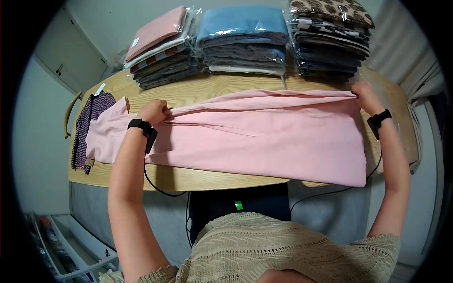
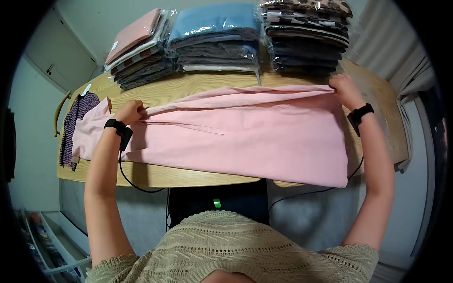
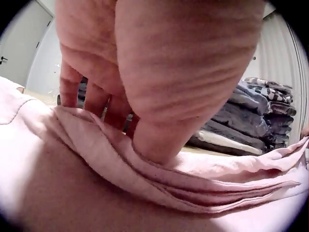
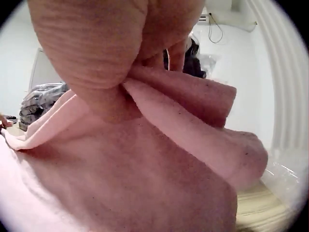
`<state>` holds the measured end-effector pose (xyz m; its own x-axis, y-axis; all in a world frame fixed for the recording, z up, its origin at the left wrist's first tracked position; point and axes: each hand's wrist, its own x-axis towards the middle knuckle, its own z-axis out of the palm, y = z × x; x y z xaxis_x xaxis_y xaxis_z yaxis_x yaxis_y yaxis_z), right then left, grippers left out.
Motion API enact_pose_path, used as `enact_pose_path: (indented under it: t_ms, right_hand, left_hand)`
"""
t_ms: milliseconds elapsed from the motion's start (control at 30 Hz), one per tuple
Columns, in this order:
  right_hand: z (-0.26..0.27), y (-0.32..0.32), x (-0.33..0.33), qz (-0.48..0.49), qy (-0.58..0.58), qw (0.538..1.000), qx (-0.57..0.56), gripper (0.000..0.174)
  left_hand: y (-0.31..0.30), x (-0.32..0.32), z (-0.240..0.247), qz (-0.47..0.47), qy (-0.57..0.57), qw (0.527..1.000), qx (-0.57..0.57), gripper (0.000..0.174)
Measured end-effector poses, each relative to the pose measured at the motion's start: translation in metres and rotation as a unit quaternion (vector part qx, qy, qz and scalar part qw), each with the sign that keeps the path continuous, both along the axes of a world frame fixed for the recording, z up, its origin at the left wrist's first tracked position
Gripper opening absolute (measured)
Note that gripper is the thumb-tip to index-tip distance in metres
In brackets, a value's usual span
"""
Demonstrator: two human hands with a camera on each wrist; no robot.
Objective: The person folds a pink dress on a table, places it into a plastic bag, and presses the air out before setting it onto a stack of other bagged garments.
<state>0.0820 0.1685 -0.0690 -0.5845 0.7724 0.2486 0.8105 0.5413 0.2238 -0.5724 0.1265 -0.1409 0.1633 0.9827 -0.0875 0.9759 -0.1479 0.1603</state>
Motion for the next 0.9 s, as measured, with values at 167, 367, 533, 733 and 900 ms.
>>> enact_pose_path:
  t_ms: [167,367,533,733,900]
  right_hand:
    - [0.02,-0.057,-0.002,-0.007,-0.017,1.0,0.017,0.006]
    - [0.011,-0.074,0.017,-0.067,-0.038,0.996,0.046,0.003]
    - [0.013,-0.079,0.004,-0.141,-0.068,0.983,0.099,0.004]
    - [0.027,-0.107,0.009,-0.11,-0.016,0.972,0.205,0.012]
    - [-0.027,-0.159,0.01,-0.034,-0.019,0.998,0.043,0.003]
  left_hand:
    - [-0.008,0.005,-0.002,0.025,-0.007,0.999,0.018,0.012]
    - [-0.004,-0.003,-0.008,0.011,0.007,1.0,0.028,0.017]
    - [-0.014,0.003,0.003,0.031,0.13,0.991,0.004,0.022]
    - [-0.017,-0.001,-0.006,0.015,0.104,0.994,0.021,0.028]
    - [-0.017,-0.003,-0.011,0.023,0.075,0.996,0.04,0.025]
